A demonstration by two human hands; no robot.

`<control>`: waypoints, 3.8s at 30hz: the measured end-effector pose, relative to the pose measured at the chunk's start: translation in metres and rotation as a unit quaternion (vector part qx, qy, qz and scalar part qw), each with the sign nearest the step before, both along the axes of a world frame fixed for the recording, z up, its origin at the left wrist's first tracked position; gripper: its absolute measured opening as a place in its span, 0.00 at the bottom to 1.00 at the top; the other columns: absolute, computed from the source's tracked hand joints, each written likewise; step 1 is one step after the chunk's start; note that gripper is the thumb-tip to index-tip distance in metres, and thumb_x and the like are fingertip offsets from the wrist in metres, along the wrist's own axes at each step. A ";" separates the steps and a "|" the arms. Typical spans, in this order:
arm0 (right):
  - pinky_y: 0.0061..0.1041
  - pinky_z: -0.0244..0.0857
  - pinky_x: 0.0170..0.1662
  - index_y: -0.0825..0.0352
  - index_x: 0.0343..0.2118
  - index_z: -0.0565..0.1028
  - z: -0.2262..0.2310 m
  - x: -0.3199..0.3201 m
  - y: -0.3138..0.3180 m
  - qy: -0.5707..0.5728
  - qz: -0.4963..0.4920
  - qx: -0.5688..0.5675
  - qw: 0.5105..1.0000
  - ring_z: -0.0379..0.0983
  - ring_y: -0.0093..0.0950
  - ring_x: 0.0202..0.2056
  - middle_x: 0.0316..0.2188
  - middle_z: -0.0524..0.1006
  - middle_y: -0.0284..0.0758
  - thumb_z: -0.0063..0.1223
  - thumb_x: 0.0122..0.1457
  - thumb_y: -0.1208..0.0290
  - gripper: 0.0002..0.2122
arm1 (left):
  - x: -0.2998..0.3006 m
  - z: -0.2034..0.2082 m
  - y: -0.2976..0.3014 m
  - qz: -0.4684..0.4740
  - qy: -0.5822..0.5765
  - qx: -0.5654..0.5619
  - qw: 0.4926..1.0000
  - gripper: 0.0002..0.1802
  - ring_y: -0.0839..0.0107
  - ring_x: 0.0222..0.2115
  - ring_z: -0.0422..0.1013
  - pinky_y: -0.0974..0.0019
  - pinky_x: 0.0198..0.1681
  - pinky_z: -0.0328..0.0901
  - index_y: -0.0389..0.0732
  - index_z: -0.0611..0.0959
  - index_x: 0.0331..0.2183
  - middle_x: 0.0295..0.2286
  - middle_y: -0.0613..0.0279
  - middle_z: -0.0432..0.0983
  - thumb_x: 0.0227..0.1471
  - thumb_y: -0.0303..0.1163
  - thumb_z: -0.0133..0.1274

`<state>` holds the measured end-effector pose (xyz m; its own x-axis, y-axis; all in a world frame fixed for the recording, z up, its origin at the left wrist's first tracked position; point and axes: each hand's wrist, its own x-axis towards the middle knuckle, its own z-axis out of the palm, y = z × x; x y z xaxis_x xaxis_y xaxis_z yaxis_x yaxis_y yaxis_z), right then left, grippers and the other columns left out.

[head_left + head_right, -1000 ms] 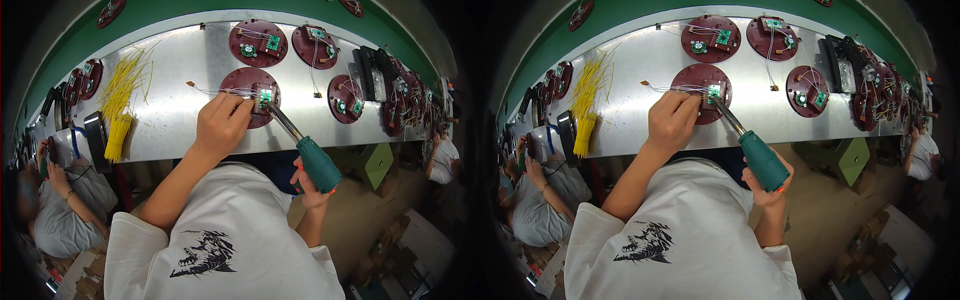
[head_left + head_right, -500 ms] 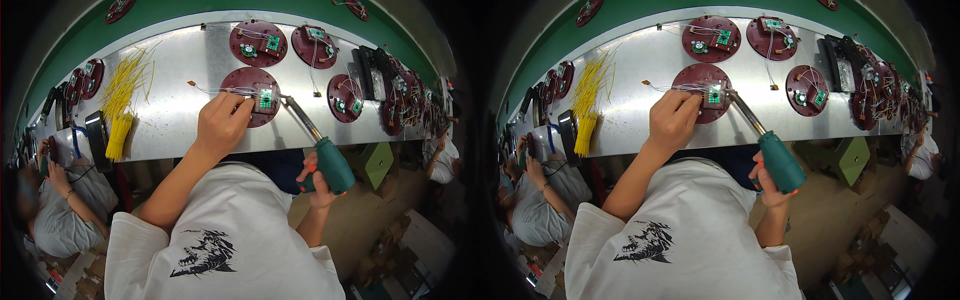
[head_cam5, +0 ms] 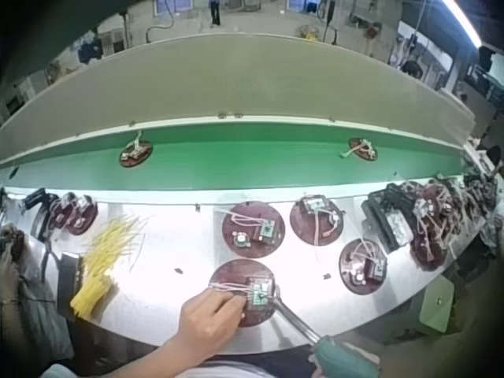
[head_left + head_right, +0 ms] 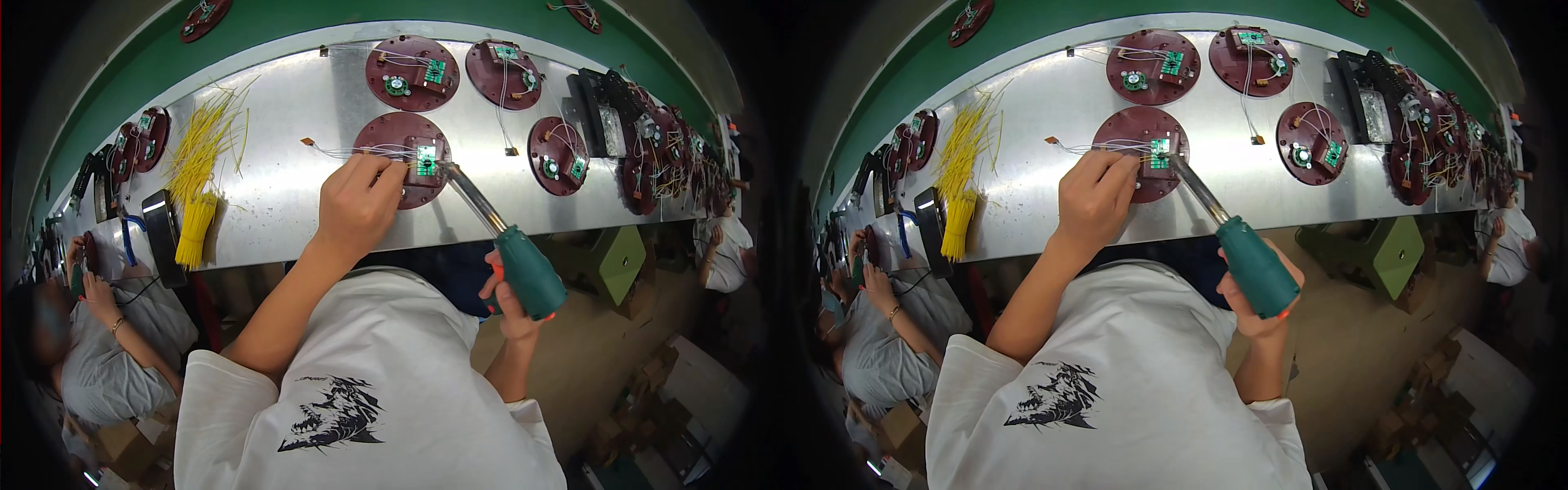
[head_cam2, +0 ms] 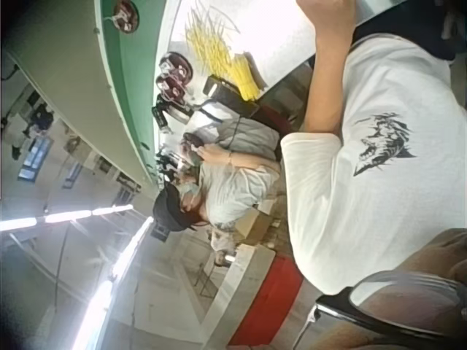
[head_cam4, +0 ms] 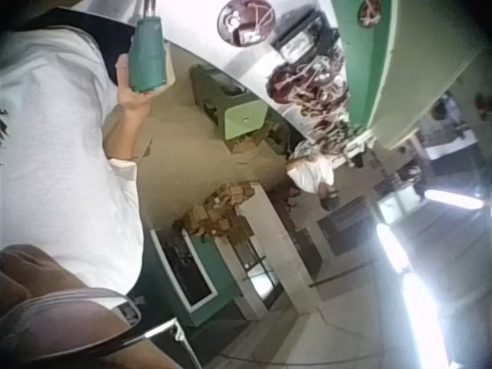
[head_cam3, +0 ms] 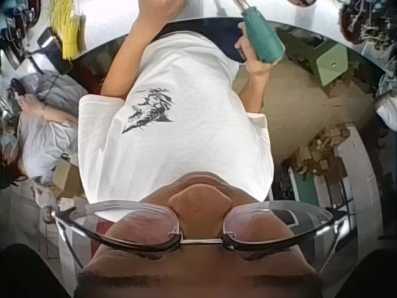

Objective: Soldering wires onto small circuit boards at a factory assembly line.

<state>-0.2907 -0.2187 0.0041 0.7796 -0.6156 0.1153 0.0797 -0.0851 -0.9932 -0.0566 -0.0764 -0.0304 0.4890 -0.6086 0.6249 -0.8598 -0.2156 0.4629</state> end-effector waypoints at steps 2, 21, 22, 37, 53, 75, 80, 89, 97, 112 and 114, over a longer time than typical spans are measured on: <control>0.23 0.72 0.26 0.81 0.46 0.77 0.000 0.005 -0.001 0.031 0.029 -0.040 0.998 0.77 0.25 0.23 0.33 0.81 0.42 0.63 0.55 0.74 0.18 | 0.001 0.000 0.000 0.004 -0.002 0.001 1.000 0.13 0.61 0.28 0.74 0.61 0.28 0.70 0.35 0.85 0.34 0.29 0.59 0.76 0.40 0.18 0.62; 0.26 0.69 0.24 0.79 0.54 0.72 -0.001 0.005 0.003 0.044 0.020 0.041 0.998 0.75 0.29 0.21 0.37 0.78 0.45 0.56 0.61 0.70 0.21 | 0.001 -0.003 0.001 -0.002 0.007 -0.010 1.000 0.13 0.62 0.28 0.74 0.62 0.28 0.70 0.36 0.85 0.34 0.29 0.59 0.76 0.40 0.19 0.63; 0.26 0.69 0.24 0.79 0.53 0.72 0.000 0.005 0.004 0.037 0.005 0.042 0.998 0.75 0.29 0.21 0.37 0.78 0.45 0.55 0.62 0.69 0.21 | 0.001 -0.003 0.001 -0.001 0.007 -0.010 1.000 0.13 0.62 0.28 0.74 0.62 0.28 0.70 0.36 0.85 0.34 0.29 0.59 0.76 0.40 0.19 0.63; 0.26 0.69 0.26 0.81 0.51 0.72 -0.007 -0.003 -0.001 -0.002 -0.061 0.009 0.998 0.75 0.29 0.19 0.39 0.78 0.47 0.52 0.63 0.66 0.21 | -0.001 -0.001 0.000 -0.001 0.003 -0.007 1.000 0.13 0.63 0.27 0.74 0.62 0.28 0.70 0.36 0.85 0.33 0.28 0.59 0.76 0.40 0.18 0.63; 0.26 0.71 0.25 0.81 0.51 0.72 -0.011 -0.006 -0.003 -0.019 -0.071 0.018 0.997 0.76 0.29 0.20 0.40 0.78 0.47 0.52 0.63 0.67 0.21 | 0.000 0.000 0.000 -0.004 0.005 -0.006 1.000 0.13 0.62 0.27 0.74 0.62 0.28 0.70 0.36 0.85 0.34 0.28 0.59 0.75 0.40 0.18 0.63; 0.26 0.71 0.28 0.80 0.53 0.72 -0.014 -0.010 -0.005 -0.021 -0.082 0.028 0.996 0.75 0.28 0.20 0.40 0.78 0.47 0.53 0.63 0.68 0.21 | -0.003 0.018 0.001 0.052 -0.044 0.001 0.998 0.16 0.60 0.35 0.72 0.59 0.38 0.67 0.38 0.86 0.36 0.34 0.58 0.77 0.39 0.24 0.66; 0.25 0.70 0.27 0.79 0.53 0.72 -0.013 -0.016 -0.003 -0.018 -0.108 0.039 0.993 0.75 0.28 0.20 0.40 0.78 0.45 0.53 0.63 0.68 0.21 | 0.011 0.059 -0.006 -0.005 -0.013 0.081 0.997 0.26 0.54 0.46 0.69 0.52 0.51 0.63 0.40 0.84 0.45 0.42 0.54 0.78 0.40 0.30 0.69; 0.25 0.70 0.24 0.78 0.53 0.72 -0.023 -0.019 -0.008 -0.056 -0.147 0.071 0.985 0.75 0.28 0.20 0.39 0.78 0.44 0.53 0.63 0.71 0.19 | 0.052 0.071 -0.008 -0.080 0.102 0.104 0.986 0.34 0.53 0.50 0.68 0.51 0.56 0.59 0.42 0.81 0.51 0.45 0.56 0.78 0.39 0.35 0.70; 0.24 0.70 0.23 0.76 0.55 0.72 -0.028 -0.021 -0.017 -0.068 -0.160 0.067 0.983 0.75 0.27 0.20 0.39 0.79 0.42 0.52 0.63 0.70 0.20 | 0.238 0.091 -0.017 0.261 -0.009 0.209 0.943 0.31 0.49 0.52 0.68 0.46 0.55 0.60 0.47 0.81 0.52 0.46 0.52 0.80 0.47 0.48 0.64; 0.21 0.67 0.21 0.71 0.33 0.79 -0.002 -0.011 -0.017 -0.090 -0.264 0.104 0.955 0.72 0.18 0.16 0.19 0.78 0.30 0.63 0.61 0.70 0.08 | 0.485 -0.017 -0.102 -0.174 0.193 0.282 0.924 0.42 0.58 0.56 0.72 0.59 0.57 0.68 0.40 0.70 0.65 0.58 0.51 0.74 0.45 0.17 0.53; 0.21 0.66 0.20 0.71 0.30 0.78 0.012 -0.019 -0.020 -0.099 -0.261 0.102 0.955 0.72 0.19 0.15 0.17 0.76 0.30 0.63 0.61 0.69 0.09 | 0.475 -0.004 -0.146 -0.194 0.156 0.315 0.916 0.42 0.60 0.56 0.72 0.60 0.56 0.69 0.38 0.69 0.65 0.57 0.50 0.75 0.45 0.16 0.54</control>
<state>-0.3098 -0.2390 0.0161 0.3347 -0.9400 0.0656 0.2680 0.0282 -0.9630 0.4186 -0.2226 -0.0346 0.2545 -0.9661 -0.0425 -0.7751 -0.2301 0.5884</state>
